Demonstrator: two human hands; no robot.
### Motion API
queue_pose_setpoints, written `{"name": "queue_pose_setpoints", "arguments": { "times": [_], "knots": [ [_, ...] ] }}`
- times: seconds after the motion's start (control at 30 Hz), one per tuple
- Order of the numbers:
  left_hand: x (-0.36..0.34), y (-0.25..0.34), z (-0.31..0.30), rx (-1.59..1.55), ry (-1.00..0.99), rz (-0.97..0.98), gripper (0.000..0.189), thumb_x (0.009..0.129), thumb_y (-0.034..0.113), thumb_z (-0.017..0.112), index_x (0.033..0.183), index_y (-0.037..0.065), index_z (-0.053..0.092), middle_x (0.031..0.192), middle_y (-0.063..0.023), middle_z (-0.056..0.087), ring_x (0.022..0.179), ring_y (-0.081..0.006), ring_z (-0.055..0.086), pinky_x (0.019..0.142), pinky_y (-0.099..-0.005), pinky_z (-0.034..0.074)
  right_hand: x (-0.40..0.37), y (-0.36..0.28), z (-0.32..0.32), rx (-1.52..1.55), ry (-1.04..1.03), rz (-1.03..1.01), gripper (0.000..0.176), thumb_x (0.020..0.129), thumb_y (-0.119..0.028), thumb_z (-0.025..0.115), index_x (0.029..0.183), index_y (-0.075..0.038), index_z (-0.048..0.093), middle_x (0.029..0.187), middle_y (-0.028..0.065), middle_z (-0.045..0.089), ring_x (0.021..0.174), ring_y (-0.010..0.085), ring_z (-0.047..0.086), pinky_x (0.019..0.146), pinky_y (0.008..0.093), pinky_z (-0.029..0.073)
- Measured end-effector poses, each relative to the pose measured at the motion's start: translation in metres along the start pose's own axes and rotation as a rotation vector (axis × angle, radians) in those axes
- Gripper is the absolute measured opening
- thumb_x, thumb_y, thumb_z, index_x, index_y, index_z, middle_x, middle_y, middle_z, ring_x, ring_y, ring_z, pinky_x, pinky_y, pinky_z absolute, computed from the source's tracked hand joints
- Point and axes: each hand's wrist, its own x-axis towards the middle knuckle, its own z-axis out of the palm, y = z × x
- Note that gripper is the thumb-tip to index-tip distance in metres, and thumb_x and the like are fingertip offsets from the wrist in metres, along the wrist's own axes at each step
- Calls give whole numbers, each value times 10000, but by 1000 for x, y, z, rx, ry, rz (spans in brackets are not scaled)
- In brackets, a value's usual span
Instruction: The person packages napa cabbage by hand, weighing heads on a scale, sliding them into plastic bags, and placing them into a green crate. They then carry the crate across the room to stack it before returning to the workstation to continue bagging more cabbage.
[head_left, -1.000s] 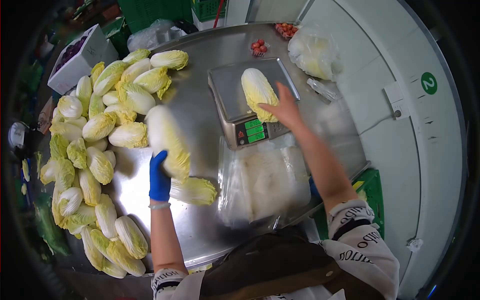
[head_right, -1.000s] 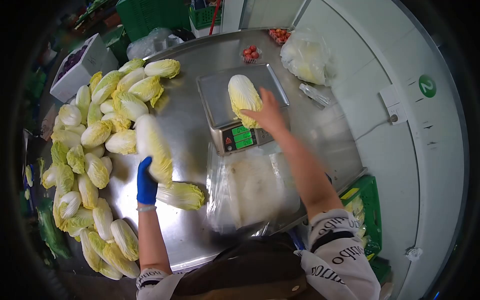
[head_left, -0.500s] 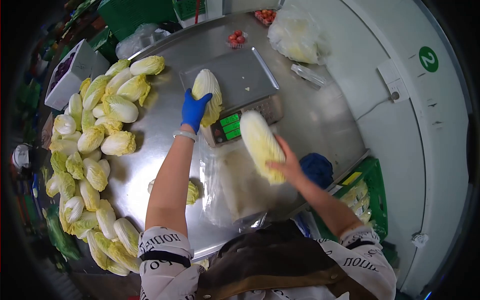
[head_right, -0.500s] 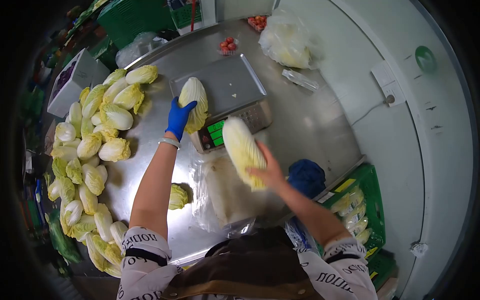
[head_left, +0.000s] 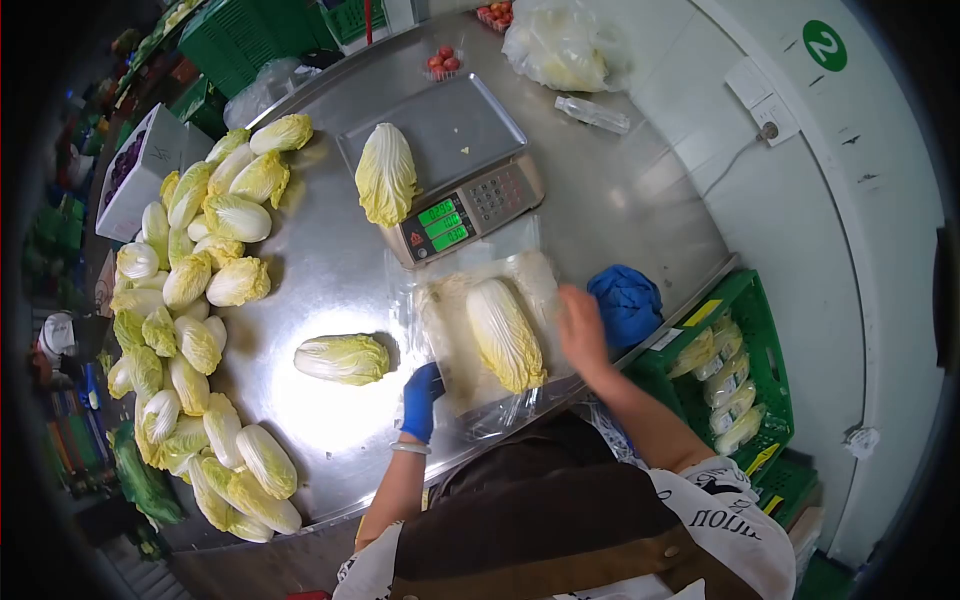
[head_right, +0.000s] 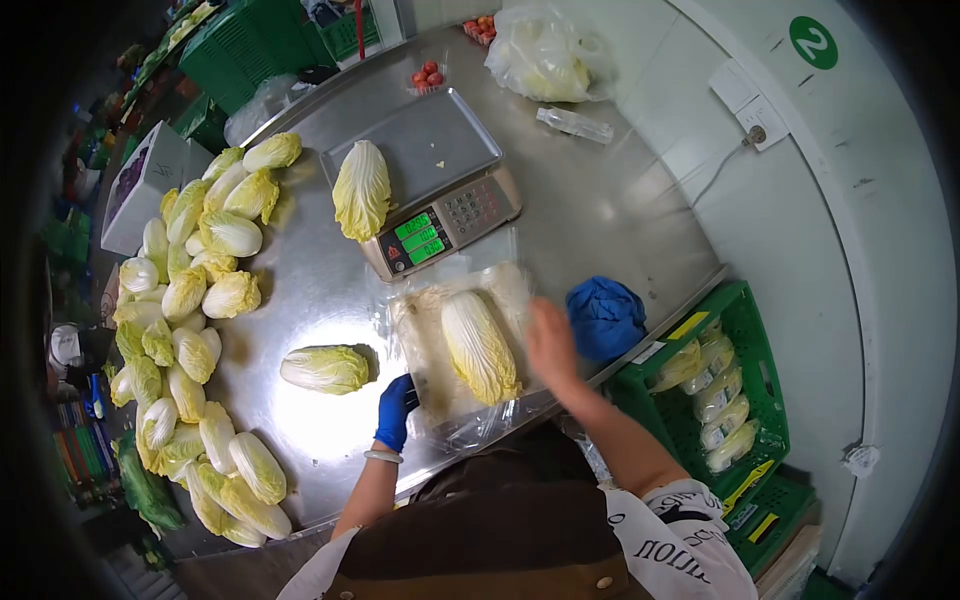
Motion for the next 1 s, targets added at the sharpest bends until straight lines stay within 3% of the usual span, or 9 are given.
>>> {"name": "queue_pose_setpoints", "arguments": {
  "times": [0.07, 0.17, 0.27, 0.37, 0.4, 0.53, 0.63, 0.87, 1.0],
  "knots": [
    [-3, -1, 19, 9, -56, 3, 376, 967, 291, 480, 1230, 32, 555, 1099, -81, 641, 962, -160, 616, 844, -296, 480, 14, 47, 7, 179, -54, 375, 370, 849, -101, 594, 1202, -13, 529, 1022, 162, 636, 868, 353, 622, 735, 399, 506],
    [13, 12, 48, 29, -171, 54, 467, 967, 299, 479, 1353, 39, 428, 1212, -104, 586, 1014, -180, 603, 885, -303, 468, 26, 46, 26, 770, -538, 809, 439, 831, -189, 665, 1206, -11, 523, 1019, 150, 631, 841, 298, 636, 706, 365, 513],
    [36, -14, 79, 298, -131, 273, 661, 956, 307, 516, 1448, -10, 209, 1297, -183, 509, 1063, -269, 579, 938, -333, 442, 11, 26, 69, 495, -643, 461, 610, 813, -368, 691, 1243, 6, 474, 1110, 149, 575, 964, 254, 590, 818, 340, 481],
    [16, -12, 108, 612, 23, 376, 858, 898, 312, 614, 1446, -82, 85, 1340, -306, 412, 1222, -357, 446, 961, -367, 421, -2, 5, 77, 644, -501, 654, 691, 819, -421, 686, 1264, 23, 400, 1189, 164, 526, 1067, 241, 539, 880, 338, 444],
    [4, -17, 113, 706, 55, 524, 854, 892, 298, 624, 1452, -66, 91, 1329, -293, 431, 1224, -348, 444, 960, -383, 421, -3, 3, 71, 1032, -429, 892, 710, 811, -406, 705, 1261, 21, 359, 1216, 174, 503, 1109, 236, 513, 915, 335, 425],
    [-65, 16, 108, 550, -280, 674, 756, 850, 268, 679, 1440, 10, 284, 1283, -219, 507, 1211, -308, 465, 960, -410, 416, -23, -25, -3, 701, -461, 629, 670, 804, -356, 724, 1244, 11, 377, 1225, 173, 504, 1118, 233, 515, 930, 337, 421],
    [-53, 26, 41, 993, -549, 1016, 583, 792, 253, 724, 1305, 69, 518, 1240, -157, 548, 1137, -306, 514, 927, -408, 436, -46, 17, -41, 722, -543, 659, 677, 804, -291, 717, 1319, 4, 390, 1239, 162, 508, 1112, 219, 524, 921, 332, 436],
    [28, -4, -30, 1181, -465, 835, 128, 786, 214, 642, 846, 105, 667, 842, -106, 619, 843, -302, 594, 766, -408, 471, -81, 3, -109, 1132, -700, 890, 769, 826, -361, 647, 1409, -4, 296, 1295, 127, 474, 1140, 187, 505, 959, 315, 415],
    [30, -1, 6, 1096, -481, 902, 102, 774, 177, 663, 821, 88, 676, 901, -105, 640, 857, -301, 594, 787, -392, 469, -89, -9, -114, 1064, -727, 877, 866, 781, -421, 668, 1426, -7, 267, 1298, 135, 465, 1170, 201, 478, 992, 322, 388]
  ]
}}
